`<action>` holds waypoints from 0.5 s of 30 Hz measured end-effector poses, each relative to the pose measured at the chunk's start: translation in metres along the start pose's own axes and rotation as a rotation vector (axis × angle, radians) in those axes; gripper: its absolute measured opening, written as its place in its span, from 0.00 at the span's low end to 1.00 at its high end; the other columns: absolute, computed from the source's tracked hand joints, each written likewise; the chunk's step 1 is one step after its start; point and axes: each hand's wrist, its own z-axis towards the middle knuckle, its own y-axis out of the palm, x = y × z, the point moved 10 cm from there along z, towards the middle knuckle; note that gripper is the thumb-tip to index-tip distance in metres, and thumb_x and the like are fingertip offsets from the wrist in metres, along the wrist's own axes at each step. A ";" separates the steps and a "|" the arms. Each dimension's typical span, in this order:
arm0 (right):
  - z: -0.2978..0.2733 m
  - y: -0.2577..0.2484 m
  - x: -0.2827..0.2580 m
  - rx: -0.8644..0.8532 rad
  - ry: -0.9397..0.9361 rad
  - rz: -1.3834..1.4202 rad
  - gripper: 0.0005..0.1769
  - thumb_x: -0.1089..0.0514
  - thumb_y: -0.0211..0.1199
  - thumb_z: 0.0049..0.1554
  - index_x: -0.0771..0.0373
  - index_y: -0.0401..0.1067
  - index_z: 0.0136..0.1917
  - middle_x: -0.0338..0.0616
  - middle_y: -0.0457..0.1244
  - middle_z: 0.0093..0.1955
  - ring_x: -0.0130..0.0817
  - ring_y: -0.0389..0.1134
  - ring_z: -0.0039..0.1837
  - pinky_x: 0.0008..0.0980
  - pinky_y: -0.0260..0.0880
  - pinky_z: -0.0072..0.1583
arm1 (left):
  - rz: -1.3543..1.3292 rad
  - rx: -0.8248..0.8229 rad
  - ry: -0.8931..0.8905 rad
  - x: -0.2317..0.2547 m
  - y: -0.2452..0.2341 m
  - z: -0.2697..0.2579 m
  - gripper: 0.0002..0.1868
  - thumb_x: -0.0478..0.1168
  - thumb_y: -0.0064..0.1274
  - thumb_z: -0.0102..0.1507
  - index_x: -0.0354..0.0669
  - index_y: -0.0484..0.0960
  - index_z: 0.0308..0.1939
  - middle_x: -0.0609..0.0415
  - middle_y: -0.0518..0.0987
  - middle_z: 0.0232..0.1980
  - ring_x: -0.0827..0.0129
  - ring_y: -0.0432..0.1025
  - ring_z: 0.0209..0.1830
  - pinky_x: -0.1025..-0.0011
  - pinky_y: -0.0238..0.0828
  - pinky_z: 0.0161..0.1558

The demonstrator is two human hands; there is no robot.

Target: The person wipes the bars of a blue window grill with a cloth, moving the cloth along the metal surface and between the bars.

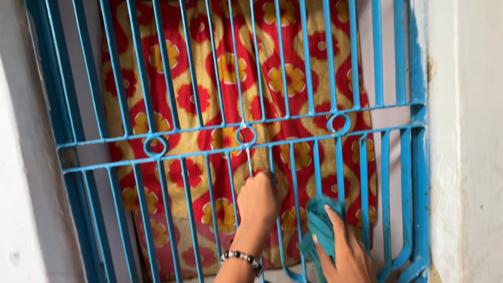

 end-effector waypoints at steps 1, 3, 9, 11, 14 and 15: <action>0.009 -0.019 -0.018 0.124 -0.041 0.072 0.40 0.55 0.68 0.50 0.49 0.64 0.75 0.49 0.61 0.66 0.57 0.66 0.64 0.50 0.69 0.61 | 0.004 -0.027 -0.007 -0.001 0.005 0.000 0.07 0.40 0.53 0.60 0.43 0.80 0.40 0.37 0.82 0.39 0.39 0.77 0.42 0.46 0.74 0.43; 0.029 -0.043 -0.065 0.261 -0.228 0.031 0.36 0.57 0.68 0.48 0.54 0.66 0.71 0.51 0.60 0.69 0.59 0.63 0.66 0.51 0.66 0.63 | -0.012 -0.021 -0.021 -0.001 0.010 0.000 0.08 0.40 0.53 0.61 0.42 0.80 0.42 0.37 0.81 0.38 0.39 0.77 0.42 0.46 0.74 0.44; 0.075 -0.026 -0.133 0.406 -0.405 -0.312 0.31 0.62 0.70 0.45 0.50 0.71 0.63 0.45 0.56 0.75 0.56 0.58 0.70 0.55 0.63 0.65 | 0.003 -0.062 -0.017 0.001 0.012 0.002 0.09 0.38 0.52 0.61 0.39 0.79 0.42 0.36 0.82 0.37 0.39 0.77 0.41 0.46 0.75 0.43; 0.072 -0.009 -0.123 0.408 -0.383 -0.457 0.31 0.62 0.71 0.46 0.44 0.72 0.62 0.42 0.55 0.76 0.53 0.58 0.70 0.56 0.64 0.63 | 0.017 -0.108 -0.020 0.003 0.015 0.003 0.09 0.36 0.52 0.59 0.38 0.78 0.42 0.36 0.82 0.38 0.40 0.78 0.40 0.47 0.76 0.43; 0.052 0.031 -0.073 0.209 -0.261 -0.375 0.49 0.52 0.74 0.31 0.41 0.71 0.69 0.48 0.56 0.73 0.57 0.58 0.67 0.58 0.66 0.57 | -0.002 -0.065 0.040 0.008 0.011 -0.003 0.10 0.35 0.52 0.59 0.35 0.77 0.43 0.37 0.82 0.36 0.40 0.78 0.38 0.46 0.75 0.39; 0.034 0.034 -0.069 0.308 -0.315 -0.450 0.49 0.48 0.74 0.28 0.41 0.73 0.66 0.50 0.60 0.70 0.58 0.61 0.65 0.60 0.69 0.53 | 0.026 -0.074 0.029 0.007 0.011 -0.003 0.08 0.33 0.52 0.58 0.37 0.77 0.40 0.37 0.82 0.36 0.40 0.78 0.38 0.46 0.75 0.40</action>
